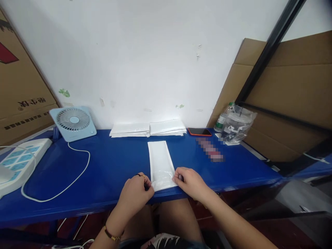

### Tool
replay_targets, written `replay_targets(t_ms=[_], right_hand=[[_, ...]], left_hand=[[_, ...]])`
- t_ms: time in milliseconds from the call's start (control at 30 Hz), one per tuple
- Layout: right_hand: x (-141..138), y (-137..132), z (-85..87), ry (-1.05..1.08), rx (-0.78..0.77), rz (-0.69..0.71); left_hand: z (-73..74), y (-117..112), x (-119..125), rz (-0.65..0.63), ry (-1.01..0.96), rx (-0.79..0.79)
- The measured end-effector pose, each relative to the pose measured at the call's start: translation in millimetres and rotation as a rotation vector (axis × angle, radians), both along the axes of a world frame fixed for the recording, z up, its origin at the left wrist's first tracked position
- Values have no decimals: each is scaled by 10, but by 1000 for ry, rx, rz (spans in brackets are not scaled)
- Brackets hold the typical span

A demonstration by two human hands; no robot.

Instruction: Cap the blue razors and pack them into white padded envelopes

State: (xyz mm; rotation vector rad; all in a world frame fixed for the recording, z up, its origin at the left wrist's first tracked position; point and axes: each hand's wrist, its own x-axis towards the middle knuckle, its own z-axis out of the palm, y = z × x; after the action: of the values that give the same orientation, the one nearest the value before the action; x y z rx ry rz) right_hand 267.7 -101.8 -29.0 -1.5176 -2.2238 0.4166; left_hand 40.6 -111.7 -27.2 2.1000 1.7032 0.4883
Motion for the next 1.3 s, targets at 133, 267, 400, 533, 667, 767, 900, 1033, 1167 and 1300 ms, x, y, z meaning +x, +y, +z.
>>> replay_targets(t_ms=[133,267,400,533,667,767,900,1033,1167,1300], right_hand=[[-96,-123,-5,-134,401,129],[-229,-195,-79,-223,588,383],[-298,-142,-138,-298,595,381],[-308,-99,-133,-374,602,381],[-309,-102,-104,-374,587,354],[-289,-117,-87,-318,585,297],[-163,-77,-10,-225,699,223],[168,238,298,164,612,66],[569,957,686,842,221,-291],[749,1816,800,1180,-146,-380]], left_hand=[[113,91,42,-21,108,-93],[142,165,44,-15,149,-113],[121,196,16,-22,41,-71],[84,172,47,106,-72,2],[-15,213,158,102,-214,20],[-72,294,258,2,-436,-98],[37,364,367,-5,-780,-329],[300,439,282,-26,-1031,-369],[446,752,-64,44,-1066,-320],[386,1351,-417,241,-1262,-379]])
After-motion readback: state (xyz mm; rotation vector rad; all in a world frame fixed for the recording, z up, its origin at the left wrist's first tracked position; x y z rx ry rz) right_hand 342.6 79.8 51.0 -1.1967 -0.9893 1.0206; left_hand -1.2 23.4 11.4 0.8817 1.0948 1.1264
